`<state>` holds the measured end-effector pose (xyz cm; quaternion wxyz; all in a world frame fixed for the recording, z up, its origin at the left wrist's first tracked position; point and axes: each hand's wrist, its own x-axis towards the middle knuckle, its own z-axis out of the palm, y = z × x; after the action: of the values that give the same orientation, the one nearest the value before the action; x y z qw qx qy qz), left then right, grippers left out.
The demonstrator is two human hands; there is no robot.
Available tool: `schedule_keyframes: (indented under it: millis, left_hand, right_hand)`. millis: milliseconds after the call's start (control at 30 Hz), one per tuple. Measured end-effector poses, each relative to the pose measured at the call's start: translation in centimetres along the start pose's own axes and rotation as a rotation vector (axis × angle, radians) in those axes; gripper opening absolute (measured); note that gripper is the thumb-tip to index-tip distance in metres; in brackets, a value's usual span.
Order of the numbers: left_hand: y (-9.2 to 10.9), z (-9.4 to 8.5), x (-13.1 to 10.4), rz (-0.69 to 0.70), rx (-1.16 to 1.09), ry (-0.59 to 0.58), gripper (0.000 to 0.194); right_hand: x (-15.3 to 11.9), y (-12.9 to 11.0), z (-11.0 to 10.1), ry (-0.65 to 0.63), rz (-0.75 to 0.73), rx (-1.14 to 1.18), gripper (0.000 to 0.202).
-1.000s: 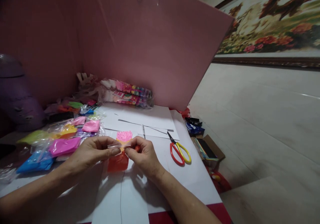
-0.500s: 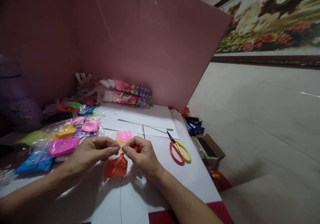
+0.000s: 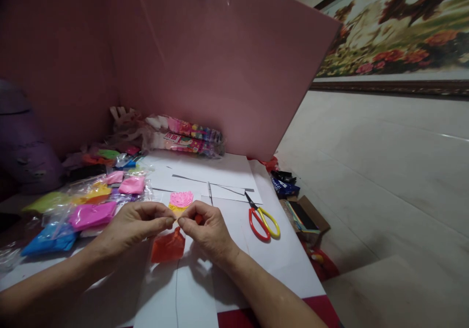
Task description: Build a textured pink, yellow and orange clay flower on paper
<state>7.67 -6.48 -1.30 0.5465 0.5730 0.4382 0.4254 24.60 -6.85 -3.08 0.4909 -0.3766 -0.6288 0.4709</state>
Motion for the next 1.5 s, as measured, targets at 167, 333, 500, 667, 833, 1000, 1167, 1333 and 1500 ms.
schedule_keyframes:
  millis: [167, 333, 500, 667, 833, 1000, 1167, 1333, 1500]
  left_hand:
    - [-0.4, -0.1, 0.1, 0.017, 0.009, -0.014, 0.014]
    - [0.0, -0.4, -0.1, 0.018, 0.016, -0.014, 0.018]
    - [0.1, -0.4, -0.3, 0.028, -0.012, -0.039, 0.017]
    - [-0.3, -0.4, -0.1, 0.037, -0.016, -0.026, 0.021]
    - [-0.3, -0.5, -0.2, 0.042, 0.004, 0.0, 0.022]
    - [-0.3, -0.4, -0.4, 0.044, 0.003, -0.026, 0.021]
    - [-0.3, -0.3, -0.2, 0.035, -0.018, -0.037, 0.022]
    - [0.5, -0.1, -0.3, 0.053, -0.028, 0.024, 0.021]
    - [0.5, -0.2, -0.4, 0.03, -0.012, -0.006, 0.022]
  right_hand:
    - [-0.2, 0.0, 0.2, -0.033, -0.027, -0.071, 0.017]
    - [0.0, -0.2, 0.0, 0.018, -0.043, -0.048, 0.014]
    - [0.0, -0.2, -0.2, 0.002, -0.014, 0.05, 0.015]
    - [0.0, 0.1, -0.4, -0.004, 0.047, 0.072, 0.017]
    - [0.1, 0.0, -0.5, 0.024, 0.027, 0.024, 0.018]
    - [0.1, -0.3, -0.2, 0.04, -0.008, 0.009, 0.019]
    - [-0.1, 0.0, -0.2, 0.033, 0.007, 0.03, 0.019]
    - [0.1, 0.4, -0.3, -0.001, 0.025, 0.01, 0.021]
    - [0.1, 0.0, -0.2, 0.0, -0.018, 0.034, 0.019]
